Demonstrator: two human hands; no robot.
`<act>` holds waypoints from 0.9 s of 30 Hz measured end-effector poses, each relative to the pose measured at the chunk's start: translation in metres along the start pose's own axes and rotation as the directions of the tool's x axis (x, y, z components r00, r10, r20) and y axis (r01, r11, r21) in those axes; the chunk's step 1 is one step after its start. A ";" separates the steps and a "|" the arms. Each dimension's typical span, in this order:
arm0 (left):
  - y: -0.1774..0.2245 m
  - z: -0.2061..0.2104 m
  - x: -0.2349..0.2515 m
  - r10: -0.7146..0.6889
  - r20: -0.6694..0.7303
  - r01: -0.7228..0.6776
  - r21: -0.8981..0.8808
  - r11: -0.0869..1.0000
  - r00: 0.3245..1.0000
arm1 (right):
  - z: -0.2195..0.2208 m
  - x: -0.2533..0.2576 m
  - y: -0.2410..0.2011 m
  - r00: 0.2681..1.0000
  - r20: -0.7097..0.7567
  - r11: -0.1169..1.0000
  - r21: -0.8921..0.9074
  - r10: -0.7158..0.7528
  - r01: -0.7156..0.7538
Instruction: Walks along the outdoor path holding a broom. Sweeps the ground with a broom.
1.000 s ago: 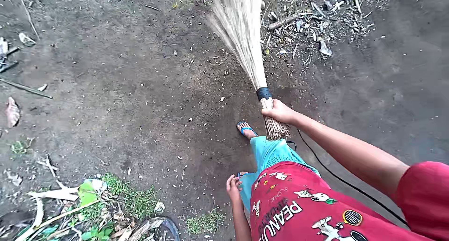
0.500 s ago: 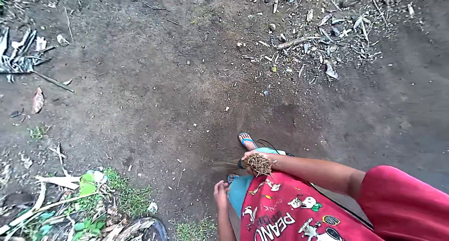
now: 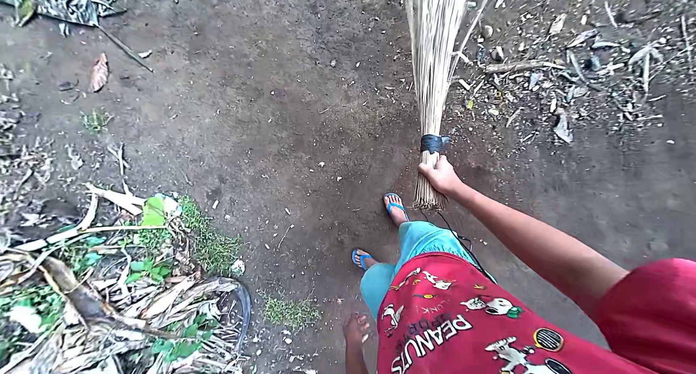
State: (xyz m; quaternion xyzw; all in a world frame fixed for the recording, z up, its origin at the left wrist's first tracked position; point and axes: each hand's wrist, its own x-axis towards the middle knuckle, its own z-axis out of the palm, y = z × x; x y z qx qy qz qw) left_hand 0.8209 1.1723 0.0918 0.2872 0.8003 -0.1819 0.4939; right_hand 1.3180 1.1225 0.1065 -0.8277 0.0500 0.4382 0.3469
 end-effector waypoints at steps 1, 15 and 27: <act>0.000 0.005 -0.001 -0.009 0.016 0.009 -0.004 1.000 1.000 | 0.003 -0.013 -0.006 0.997 0.075 1.000 0.009 -0.006 0.006; 0.127 0.044 -0.057 0.532 0.210 -0.557 0.086 0.826 0.821 | 0.117 -0.059 0.043 0.374 0.916 0.617 0.379 -0.145 -0.690; 0.056 0.033 -0.036 0.411 0.244 -0.454 0.158 0.877 0.878 | -0.054 0.065 -0.021 0.919 0.353 0.645 0.747 -0.178 -0.162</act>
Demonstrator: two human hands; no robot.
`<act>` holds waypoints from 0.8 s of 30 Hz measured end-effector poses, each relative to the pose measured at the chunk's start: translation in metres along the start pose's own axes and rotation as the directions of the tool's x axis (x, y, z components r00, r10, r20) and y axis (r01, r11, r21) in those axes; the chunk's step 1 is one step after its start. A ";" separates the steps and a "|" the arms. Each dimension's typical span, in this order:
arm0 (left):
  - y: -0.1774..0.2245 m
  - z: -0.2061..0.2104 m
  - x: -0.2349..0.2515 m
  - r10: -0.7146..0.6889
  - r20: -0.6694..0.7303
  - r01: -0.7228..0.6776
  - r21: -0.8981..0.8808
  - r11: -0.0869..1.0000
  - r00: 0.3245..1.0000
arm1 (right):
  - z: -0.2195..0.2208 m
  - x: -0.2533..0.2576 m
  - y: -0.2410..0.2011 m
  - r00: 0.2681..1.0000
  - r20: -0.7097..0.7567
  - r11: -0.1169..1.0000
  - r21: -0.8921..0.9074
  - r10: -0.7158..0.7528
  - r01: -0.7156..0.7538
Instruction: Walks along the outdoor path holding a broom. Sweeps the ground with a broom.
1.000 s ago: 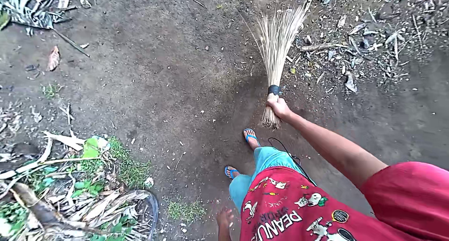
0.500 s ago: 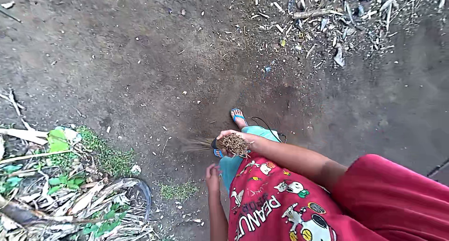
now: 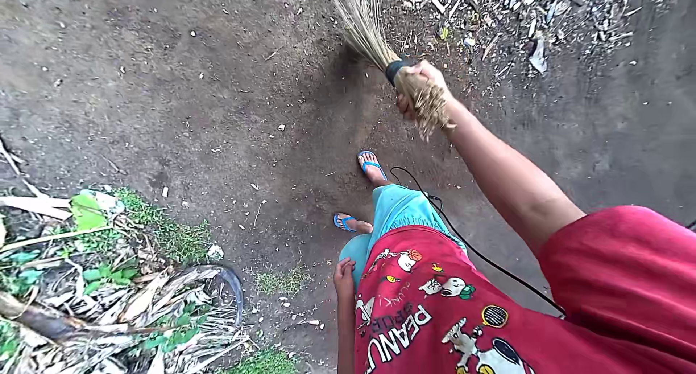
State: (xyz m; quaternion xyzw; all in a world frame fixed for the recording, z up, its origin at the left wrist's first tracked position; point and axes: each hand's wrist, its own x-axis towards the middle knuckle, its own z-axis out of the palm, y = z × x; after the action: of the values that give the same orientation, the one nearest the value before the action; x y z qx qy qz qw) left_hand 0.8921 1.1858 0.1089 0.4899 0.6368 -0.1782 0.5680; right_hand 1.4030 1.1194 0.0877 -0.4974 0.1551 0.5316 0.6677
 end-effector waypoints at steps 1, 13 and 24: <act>-0.006 0.000 0.000 -0.014 -0.056 0.011 -0.058 0.998 0.998 | 0.013 -0.008 0.017 0.995 -0.097 0.955 -0.298 -0.013 -0.017; 0.056 -0.027 0.016 0.008 -0.078 -0.009 -0.014 1.000 0.997 | 0.112 -0.070 0.182 0.616 0.694 0.741 0.178 0.372 -0.648; 0.050 -0.006 0.017 0.020 0.066 -0.029 0.132 0.991 0.998 | -0.016 -0.008 0.084 0.903 0.284 0.891 0.229 0.323 -0.391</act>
State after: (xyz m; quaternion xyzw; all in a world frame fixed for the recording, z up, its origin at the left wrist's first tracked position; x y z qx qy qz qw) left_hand 0.9321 1.2202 0.1120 0.5287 0.5987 -0.2290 0.5565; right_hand 1.3317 1.0967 0.0447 -0.2930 0.2368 0.6743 0.6351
